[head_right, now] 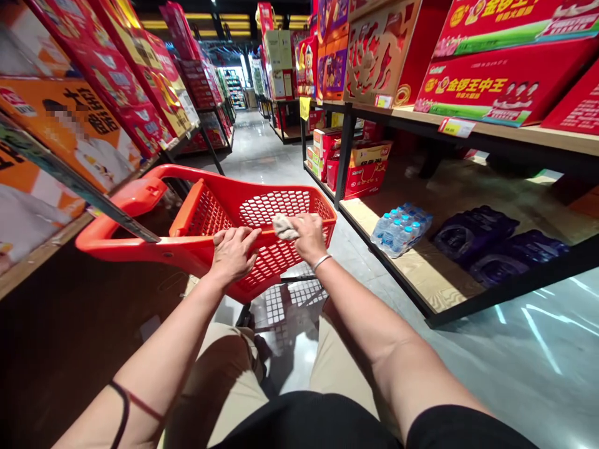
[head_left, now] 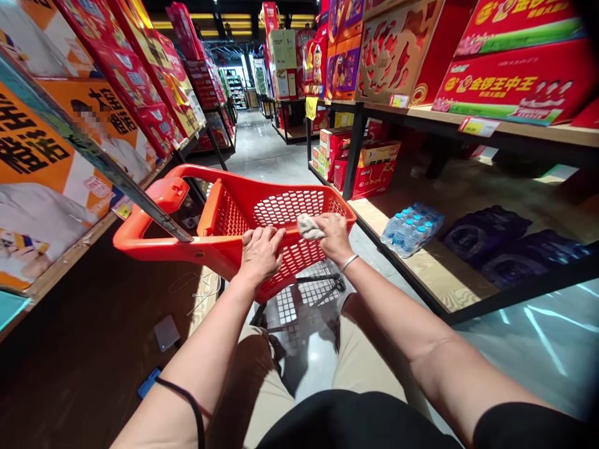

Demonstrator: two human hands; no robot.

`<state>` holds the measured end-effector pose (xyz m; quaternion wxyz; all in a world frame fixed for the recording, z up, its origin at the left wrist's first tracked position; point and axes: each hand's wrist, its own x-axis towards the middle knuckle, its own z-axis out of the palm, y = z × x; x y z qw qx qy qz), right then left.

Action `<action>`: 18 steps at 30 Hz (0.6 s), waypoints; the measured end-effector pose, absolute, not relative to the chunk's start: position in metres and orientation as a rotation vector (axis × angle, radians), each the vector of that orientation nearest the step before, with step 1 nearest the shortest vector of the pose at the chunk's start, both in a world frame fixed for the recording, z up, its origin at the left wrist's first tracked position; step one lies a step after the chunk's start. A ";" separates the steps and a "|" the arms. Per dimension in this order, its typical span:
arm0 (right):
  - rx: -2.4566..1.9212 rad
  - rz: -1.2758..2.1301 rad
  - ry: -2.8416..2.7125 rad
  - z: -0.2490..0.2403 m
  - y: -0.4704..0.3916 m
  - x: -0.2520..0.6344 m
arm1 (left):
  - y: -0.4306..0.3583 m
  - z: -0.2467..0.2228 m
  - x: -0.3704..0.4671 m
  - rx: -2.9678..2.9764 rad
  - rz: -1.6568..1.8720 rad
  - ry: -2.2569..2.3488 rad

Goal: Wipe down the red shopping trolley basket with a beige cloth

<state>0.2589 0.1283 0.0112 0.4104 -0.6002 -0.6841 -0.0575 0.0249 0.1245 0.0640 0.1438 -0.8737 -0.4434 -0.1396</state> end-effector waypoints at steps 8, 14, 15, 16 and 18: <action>-1.377 -0.302 -1.889 -0.010 0.126 0.260 | 0.130 0.063 0.019 -2.565 -0.433 -1.312; -1.515 -0.364 -1.895 -0.076 0.117 0.266 | 0.134 0.062 0.017 -2.568 -0.466 -1.291; -1.551 -0.334 -1.921 -0.086 0.115 0.266 | 0.134 0.062 0.017 -2.576 -0.480 -1.292; -1.596 -0.300 -1.950 -0.094 0.112 0.265 | 0.134 0.062 0.017 -2.583 -0.495 -1.296; -1.641 -0.259 -2.045 -0.099 0.106 0.267 | 0.134 0.062 0.017 -2.593 -0.524 -1.305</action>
